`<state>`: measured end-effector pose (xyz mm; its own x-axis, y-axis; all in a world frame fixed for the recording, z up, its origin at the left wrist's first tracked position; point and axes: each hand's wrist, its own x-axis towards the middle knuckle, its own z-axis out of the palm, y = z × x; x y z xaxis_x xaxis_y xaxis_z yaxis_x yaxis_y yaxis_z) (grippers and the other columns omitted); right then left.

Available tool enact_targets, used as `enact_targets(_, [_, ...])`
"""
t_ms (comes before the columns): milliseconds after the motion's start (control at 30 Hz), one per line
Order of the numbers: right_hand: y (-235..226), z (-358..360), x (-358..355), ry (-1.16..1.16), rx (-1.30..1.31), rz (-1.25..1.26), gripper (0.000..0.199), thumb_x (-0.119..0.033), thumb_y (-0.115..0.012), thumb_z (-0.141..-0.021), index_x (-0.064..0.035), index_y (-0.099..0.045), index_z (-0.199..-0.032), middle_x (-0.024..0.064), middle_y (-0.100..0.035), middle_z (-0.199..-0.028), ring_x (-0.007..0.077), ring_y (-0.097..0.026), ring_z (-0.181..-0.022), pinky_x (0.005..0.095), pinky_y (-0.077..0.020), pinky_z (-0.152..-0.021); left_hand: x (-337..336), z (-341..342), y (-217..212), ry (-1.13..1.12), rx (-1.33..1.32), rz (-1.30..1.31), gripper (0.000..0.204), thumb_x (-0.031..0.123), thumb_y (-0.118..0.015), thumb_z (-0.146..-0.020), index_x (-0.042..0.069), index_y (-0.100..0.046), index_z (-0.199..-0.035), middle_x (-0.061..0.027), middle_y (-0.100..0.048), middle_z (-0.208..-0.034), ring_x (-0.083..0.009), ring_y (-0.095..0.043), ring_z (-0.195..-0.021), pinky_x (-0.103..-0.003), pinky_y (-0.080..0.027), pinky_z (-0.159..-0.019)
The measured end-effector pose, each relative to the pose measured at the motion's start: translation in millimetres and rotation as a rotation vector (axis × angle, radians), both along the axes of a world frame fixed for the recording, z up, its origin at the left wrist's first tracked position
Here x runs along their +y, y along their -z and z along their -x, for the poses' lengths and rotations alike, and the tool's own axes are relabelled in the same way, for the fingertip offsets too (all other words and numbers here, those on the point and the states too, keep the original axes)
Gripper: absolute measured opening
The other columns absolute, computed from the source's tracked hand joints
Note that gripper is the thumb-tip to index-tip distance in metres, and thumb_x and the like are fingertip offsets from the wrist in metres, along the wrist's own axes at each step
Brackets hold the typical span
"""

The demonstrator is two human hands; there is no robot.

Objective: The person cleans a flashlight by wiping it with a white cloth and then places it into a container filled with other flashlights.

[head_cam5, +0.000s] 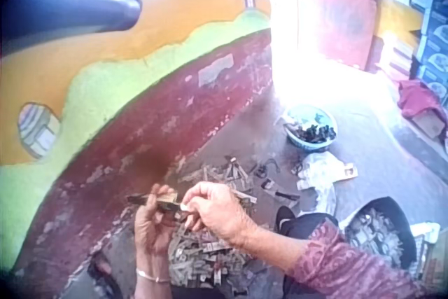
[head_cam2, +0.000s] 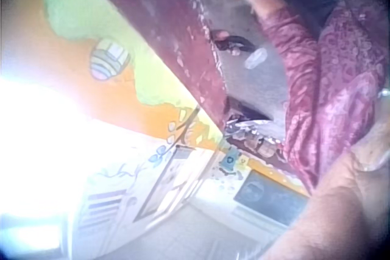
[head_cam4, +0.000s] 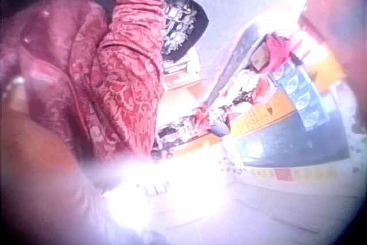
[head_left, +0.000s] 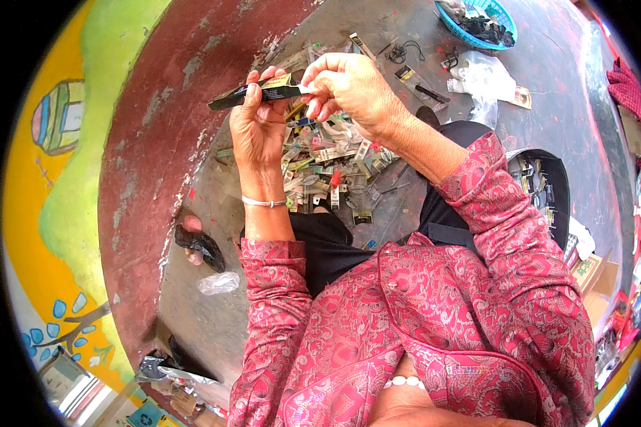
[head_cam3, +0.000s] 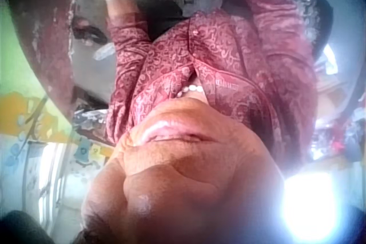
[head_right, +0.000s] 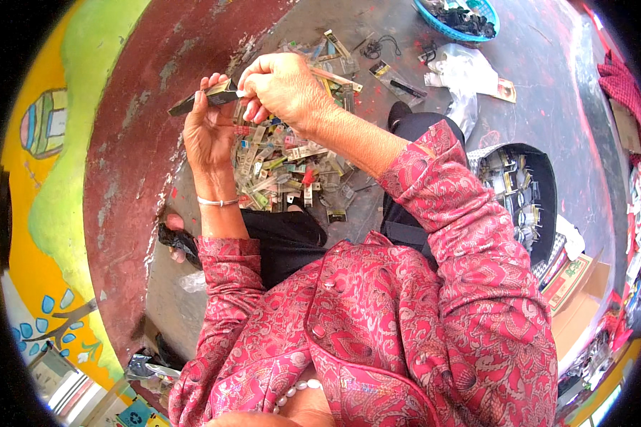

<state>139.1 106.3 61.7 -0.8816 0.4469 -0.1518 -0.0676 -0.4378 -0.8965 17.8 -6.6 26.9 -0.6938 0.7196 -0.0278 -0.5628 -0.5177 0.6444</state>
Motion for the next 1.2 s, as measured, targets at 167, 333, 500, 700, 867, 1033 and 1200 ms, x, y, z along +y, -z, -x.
enact_targets(167, [-4.6,-1.0,-10.4,0.029,0.067,-0.036,0.017,-0.013,-0.062,-0.076,0.0027,-0.057,-0.081,0.0090,-0.059,-0.069,0.0134,-0.060,-0.057,0.0242,-0.0494,-0.048,-6.1,3.5,-1.3,0.022,-0.022,-0.077,0.018,0.007,-0.054,-0.085,0.001,-0.052,-0.102,-0.0190,-0.055,-0.108,-0.0299,-0.054,-0.104,-0.041,-0.049,-0.087])
enact_targets(333, [9.5,2.4,-12.1,0.157,0.082,-0.388,0.016,-0.013,-0.065,-0.074,0.0009,-0.060,-0.079,0.0071,-0.062,-0.064,0.0101,-0.059,-0.057,0.0258,-0.0474,-0.052,-5.9,2.9,-3.9,0.008,0.022,-0.078,0.016,0.008,-0.054,-0.086,0.003,-0.055,-0.100,-0.0196,-0.055,-0.109,-0.0302,-0.054,-0.104,-0.041,-0.049,-0.086])
enact_targets(500, [5.7,-0.7,-17.2,0.125,0.055,-0.421,0.012,-0.010,-0.058,-0.083,0.0015,-0.057,-0.086,0.0019,-0.058,-0.071,0.0072,-0.055,-0.056,0.0206,-0.0469,-0.052,-3.0,-0.4,-0.8,0.027,-0.013,-0.106,0.016,0.008,-0.055,-0.085,0.003,-0.054,-0.100,-0.0194,-0.055,-0.109,-0.0302,-0.053,-0.105,-0.041,-0.048,-0.087])
enact_targets(700, [6.6,2.2,-16.5,0.154,0.062,-0.479,0.012,-0.010,-0.056,-0.083,0.0012,-0.057,-0.086,0.0019,-0.057,-0.070,0.0062,-0.054,-0.057,0.0205,-0.0458,-0.051,-1.4,-4.3,-4.0,0.042,-0.042,-0.156,0.016,0.009,-0.055,-0.085,0.003,-0.054,-0.100,-0.0194,-0.055,-0.110,-0.0302,-0.052,-0.106,-0.041,-0.048,-0.088])
enact_targets(867, [-0.5,-2.3,-15.3,0.151,0.097,-0.778,0.011,-0.008,-0.056,-0.080,0.0010,-0.058,-0.086,0.0035,-0.058,-0.068,0.0072,-0.054,-0.057,0.0217,-0.0454,-0.053,-4.1,0.8,-0.4,0.101,-0.106,-0.179,0.016,0.010,-0.055,-0.086,0.003,-0.053,-0.100,-0.0194,-0.055,-0.111,-0.0303,-0.052,-0.106,-0.043,-0.047,-0.088])
enact_targets(1033, [-0.2,2.6,-12.8,0.035,0.175,-0.426,0.013,-0.007,-0.056,-0.076,-0.0002,-0.059,-0.087,0.0032,-0.058,-0.064,0.0067,-0.054,-0.057,0.0228,-0.0436,-0.053,-6.0,1.3,-4.4,0.095,-0.121,-0.227,0.016,0.012,-0.053,-0.087,0.003,-0.054,-0.100,-0.0189,-0.055,-0.110,-0.0301,-0.053,-0.106,-0.044,-0.048,-0.087])
enact_targets(1200, [-4.9,1.4,-15.7,0.036,0.122,-0.500,0.010,-0.004,-0.057,-0.077,0.0006,-0.057,-0.086,0.0003,-0.057,-0.068,0.0055,-0.053,-0.056,0.0204,-0.0430,-0.050,-7.3,1.3,-2.0,0.111,-0.138,-0.266,0.017,0.011,-0.053,-0.087,0.004,-0.054,-0.101,-0.0197,-0.055,-0.111,-0.0308,-0.051,-0.109,-0.045,-0.047,-0.089])
